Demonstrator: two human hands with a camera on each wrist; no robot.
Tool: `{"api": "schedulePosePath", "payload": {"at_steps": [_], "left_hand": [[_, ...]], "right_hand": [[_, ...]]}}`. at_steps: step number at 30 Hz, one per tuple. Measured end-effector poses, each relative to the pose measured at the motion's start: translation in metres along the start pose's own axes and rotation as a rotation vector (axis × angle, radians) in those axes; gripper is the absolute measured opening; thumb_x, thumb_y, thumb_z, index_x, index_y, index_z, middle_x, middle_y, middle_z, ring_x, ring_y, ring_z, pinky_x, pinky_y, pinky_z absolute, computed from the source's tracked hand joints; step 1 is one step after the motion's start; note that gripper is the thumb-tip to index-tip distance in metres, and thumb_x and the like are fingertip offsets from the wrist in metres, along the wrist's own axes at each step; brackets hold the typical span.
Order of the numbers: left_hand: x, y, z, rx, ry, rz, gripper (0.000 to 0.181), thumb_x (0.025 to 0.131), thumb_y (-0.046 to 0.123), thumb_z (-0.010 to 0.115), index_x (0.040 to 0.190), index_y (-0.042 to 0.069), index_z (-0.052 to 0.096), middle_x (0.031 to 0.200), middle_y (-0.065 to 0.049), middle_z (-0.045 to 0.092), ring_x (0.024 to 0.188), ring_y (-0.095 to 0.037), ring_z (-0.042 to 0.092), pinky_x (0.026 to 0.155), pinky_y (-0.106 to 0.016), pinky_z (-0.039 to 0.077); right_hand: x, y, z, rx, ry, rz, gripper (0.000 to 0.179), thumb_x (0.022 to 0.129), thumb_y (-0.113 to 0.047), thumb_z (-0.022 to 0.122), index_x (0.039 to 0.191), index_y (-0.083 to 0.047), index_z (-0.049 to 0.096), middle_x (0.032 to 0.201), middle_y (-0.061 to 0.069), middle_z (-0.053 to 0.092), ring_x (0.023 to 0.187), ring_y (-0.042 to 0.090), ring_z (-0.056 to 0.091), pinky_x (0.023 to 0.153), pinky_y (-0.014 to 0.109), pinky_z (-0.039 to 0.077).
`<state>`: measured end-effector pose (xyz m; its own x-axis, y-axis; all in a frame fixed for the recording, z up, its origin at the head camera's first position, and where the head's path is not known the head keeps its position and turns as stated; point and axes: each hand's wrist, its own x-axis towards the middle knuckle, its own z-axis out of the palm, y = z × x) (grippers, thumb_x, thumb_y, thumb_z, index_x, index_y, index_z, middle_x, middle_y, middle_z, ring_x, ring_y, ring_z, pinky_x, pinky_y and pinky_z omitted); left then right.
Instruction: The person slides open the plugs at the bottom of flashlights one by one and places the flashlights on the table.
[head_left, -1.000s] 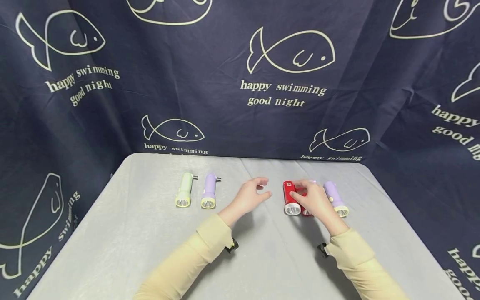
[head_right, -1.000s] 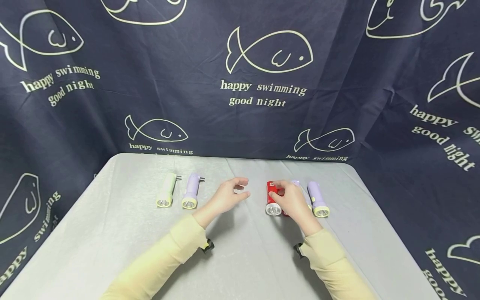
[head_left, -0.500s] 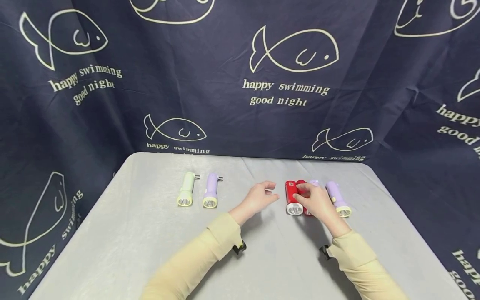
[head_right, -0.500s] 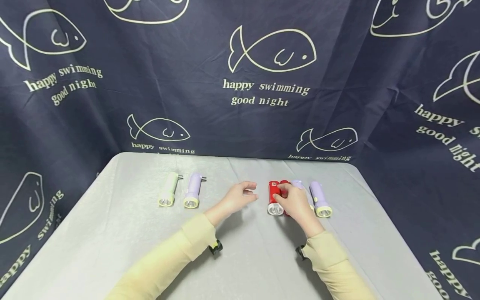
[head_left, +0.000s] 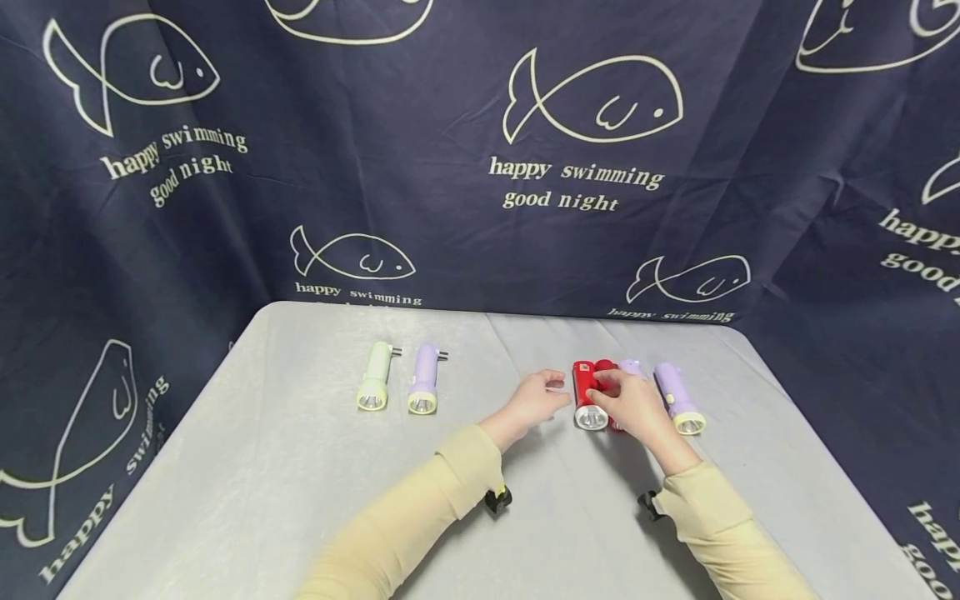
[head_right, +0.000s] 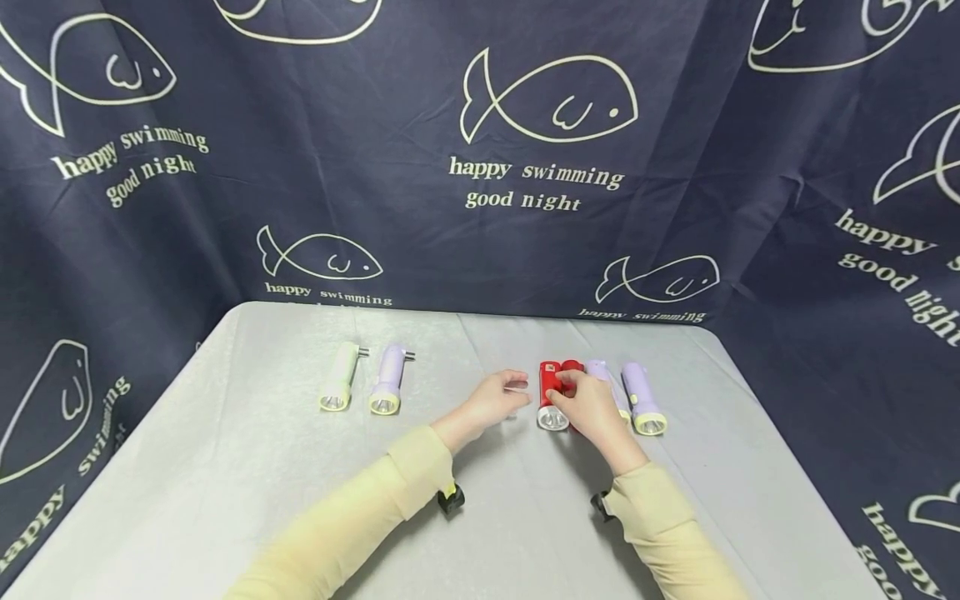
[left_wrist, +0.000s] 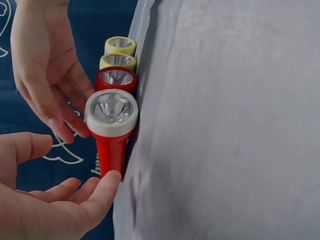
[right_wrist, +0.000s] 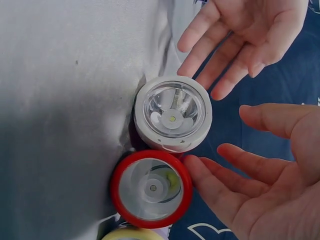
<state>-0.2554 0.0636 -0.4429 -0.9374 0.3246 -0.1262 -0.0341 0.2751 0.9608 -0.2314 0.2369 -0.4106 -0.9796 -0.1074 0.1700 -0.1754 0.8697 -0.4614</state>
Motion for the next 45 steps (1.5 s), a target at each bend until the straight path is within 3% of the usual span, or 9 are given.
{"api": "schedulePosePath", "payload": {"at_steps": [8,16,28,34,45], "left_hand": [[0.008,-0.004,0.015,-0.113,0.035,-0.041,0.045,0.087,0.010,0.064,0.129,-0.003,0.052,0.122,-0.013,0.061,0.109,-0.022,0.060,0.079,-0.035,0.056],[0.014,-0.008,0.024,-0.166,0.062,-0.071,0.048,0.085,0.009,0.064,0.129,-0.003,0.051,0.119,-0.014,0.061,0.093,-0.016,0.061,0.077,-0.030,0.055],[0.015,-0.007,0.029,-0.185,0.105,-0.104,0.048,0.083,0.007,0.065,0.128,-0.005,0.052,0.112,-0.013,0.064,0.098,-0.015,0.060,0.081,-0.025,0.053],[0.017,-0.009,0.031,-0.145,0.110,-0.091,0.049,0.079,0.009,0.069,0.124,-0.005,0.055,0.110,-0.011,0.065,0.097,-0.015,0.060,0.086,-0.029,0.052],[0.020,-0.014,0.039,-0.103,0.147,-0.072,0.045,0.078,0.012,0.072,0.119,-0.003,0.060,0.105,-0.007,0.067,0.091,-0.013,0.060,0.084,-0.028,0.052]], "right_hand": [[0.000,0.000,0.001,-0.002,-0.012,0.016,0.038,0.084,-0.023,0.068,0.112,0.003,0.065,0.106,0.021,0.068,0.101,0.042,0.060,0.085,0.052,0.045],[0.000,0.000,0.001,0.022,-0.023,0.015,0.036,0.085,-0.023,0.067,0.111,0.003,0.066,0.105,0.020,0.068,0.101,0.040,0.062,0.086,0.052,0.046],[-0.002,-0.001,0.004,0.086,-0.032,0.021,0.036,0.086,-0.022,0.066,0.110,0.004,0.066,0.102,0.019,0.069,0.099,0.034,0.064,0.084,0.048,0.049],[-0.001,-0.001,0.006,0.083,-0.038,0.038,0.036,0.087,-0.025,0.064,0.111,0.002,0.067,0.104,0.019,0.069,0.102,0.035,0.062,0.082,0.047,0.050],[-0.002,0.000,0.008,0.083,-0.023,0.026,0.034,0.088,-0.022,0.061,0.111,0.002,0.067,0.102,0.019,0.070,0.100,0.035,0.063,0.083,0.048,0.049]]}}
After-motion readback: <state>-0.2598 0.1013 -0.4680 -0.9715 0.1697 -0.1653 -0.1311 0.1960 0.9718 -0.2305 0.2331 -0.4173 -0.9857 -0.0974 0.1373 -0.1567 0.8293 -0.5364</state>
